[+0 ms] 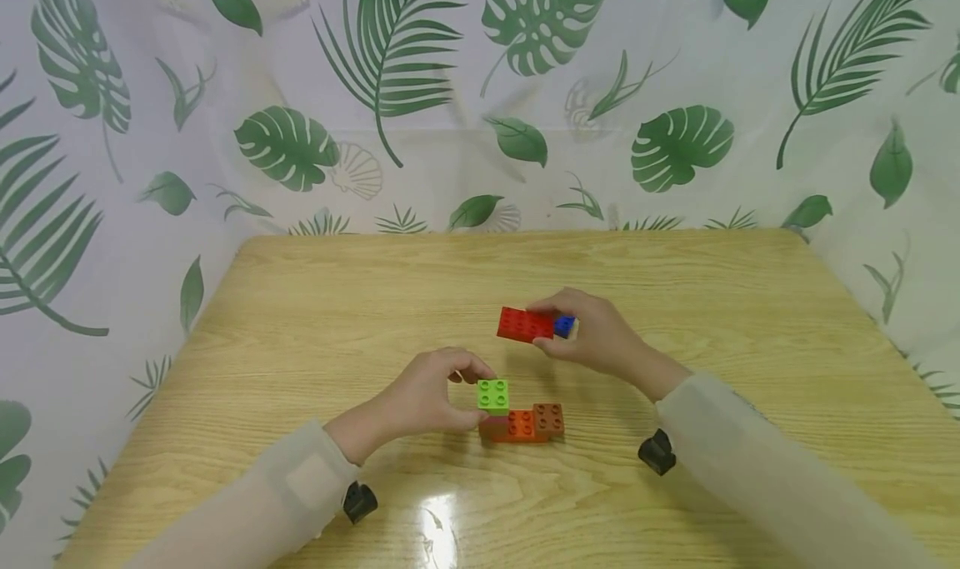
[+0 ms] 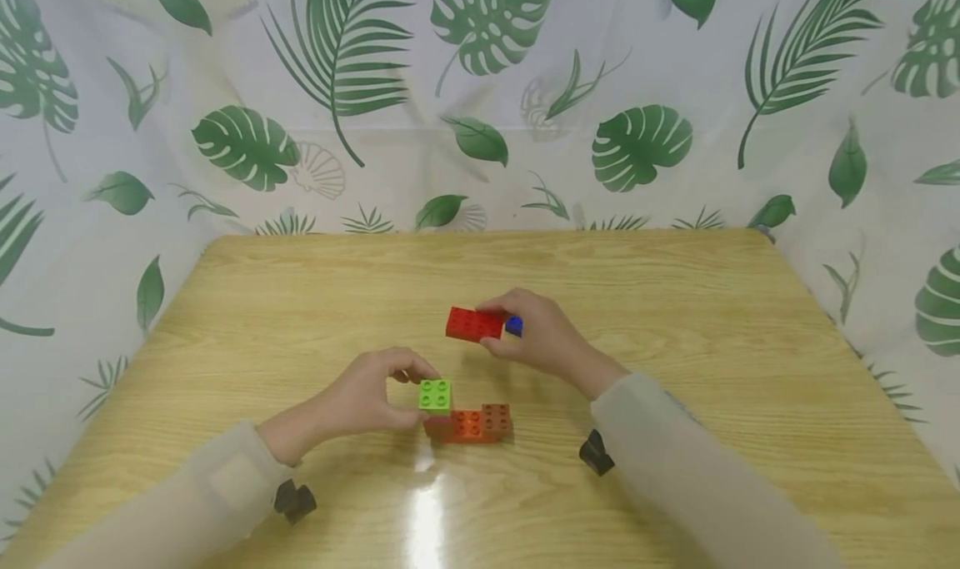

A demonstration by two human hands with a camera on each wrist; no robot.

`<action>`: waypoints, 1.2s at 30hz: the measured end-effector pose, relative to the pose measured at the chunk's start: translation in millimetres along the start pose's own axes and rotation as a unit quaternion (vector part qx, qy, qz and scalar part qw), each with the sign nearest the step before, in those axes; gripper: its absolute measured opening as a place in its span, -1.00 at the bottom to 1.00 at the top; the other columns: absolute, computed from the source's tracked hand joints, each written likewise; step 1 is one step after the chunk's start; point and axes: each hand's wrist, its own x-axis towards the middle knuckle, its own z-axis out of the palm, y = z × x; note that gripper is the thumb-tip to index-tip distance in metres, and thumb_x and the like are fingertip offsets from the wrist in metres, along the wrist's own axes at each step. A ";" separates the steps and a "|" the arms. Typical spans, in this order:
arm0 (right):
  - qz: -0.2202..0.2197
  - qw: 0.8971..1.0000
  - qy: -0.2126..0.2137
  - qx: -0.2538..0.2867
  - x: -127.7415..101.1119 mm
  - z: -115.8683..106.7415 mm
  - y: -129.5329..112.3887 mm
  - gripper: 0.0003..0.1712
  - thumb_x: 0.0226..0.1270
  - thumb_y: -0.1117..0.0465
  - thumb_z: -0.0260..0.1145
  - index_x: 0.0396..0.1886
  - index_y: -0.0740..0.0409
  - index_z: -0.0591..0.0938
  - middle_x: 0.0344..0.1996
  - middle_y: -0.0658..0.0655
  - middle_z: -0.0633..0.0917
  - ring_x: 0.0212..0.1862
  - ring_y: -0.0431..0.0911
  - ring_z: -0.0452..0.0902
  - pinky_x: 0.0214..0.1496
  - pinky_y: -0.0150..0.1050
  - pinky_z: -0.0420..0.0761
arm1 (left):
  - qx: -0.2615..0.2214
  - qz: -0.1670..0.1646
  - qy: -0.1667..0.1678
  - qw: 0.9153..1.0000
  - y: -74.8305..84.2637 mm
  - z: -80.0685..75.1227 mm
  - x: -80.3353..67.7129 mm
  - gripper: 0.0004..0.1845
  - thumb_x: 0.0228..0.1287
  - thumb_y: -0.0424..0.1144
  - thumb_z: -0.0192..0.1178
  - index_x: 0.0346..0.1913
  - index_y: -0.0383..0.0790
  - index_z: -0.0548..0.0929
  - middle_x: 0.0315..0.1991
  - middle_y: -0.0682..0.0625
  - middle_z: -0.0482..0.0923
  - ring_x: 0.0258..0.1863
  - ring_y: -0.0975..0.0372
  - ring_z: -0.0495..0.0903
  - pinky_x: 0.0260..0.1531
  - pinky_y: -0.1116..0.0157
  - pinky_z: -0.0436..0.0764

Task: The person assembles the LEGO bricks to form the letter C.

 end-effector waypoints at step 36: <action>-0.068 0.989 -0.125 0.044 -24.7 -26.2 -57.1 -0.62 -0.13 0.02 0.39 -0.22 -0.04 0.61 -0.41 -0.23 0.49 -0.37 -0.34 0.42 -0.31 -0.38 0.48 | 0.001 -0.002 0.010 1.000 -0.5 0.6 -2.4 -0.61 -0.18 -0.21 0.34 -0.17 -0.12 0.54 -0.25 0.21 0.47 -0.26 0.22 0.45 -0.21 0.26 0.44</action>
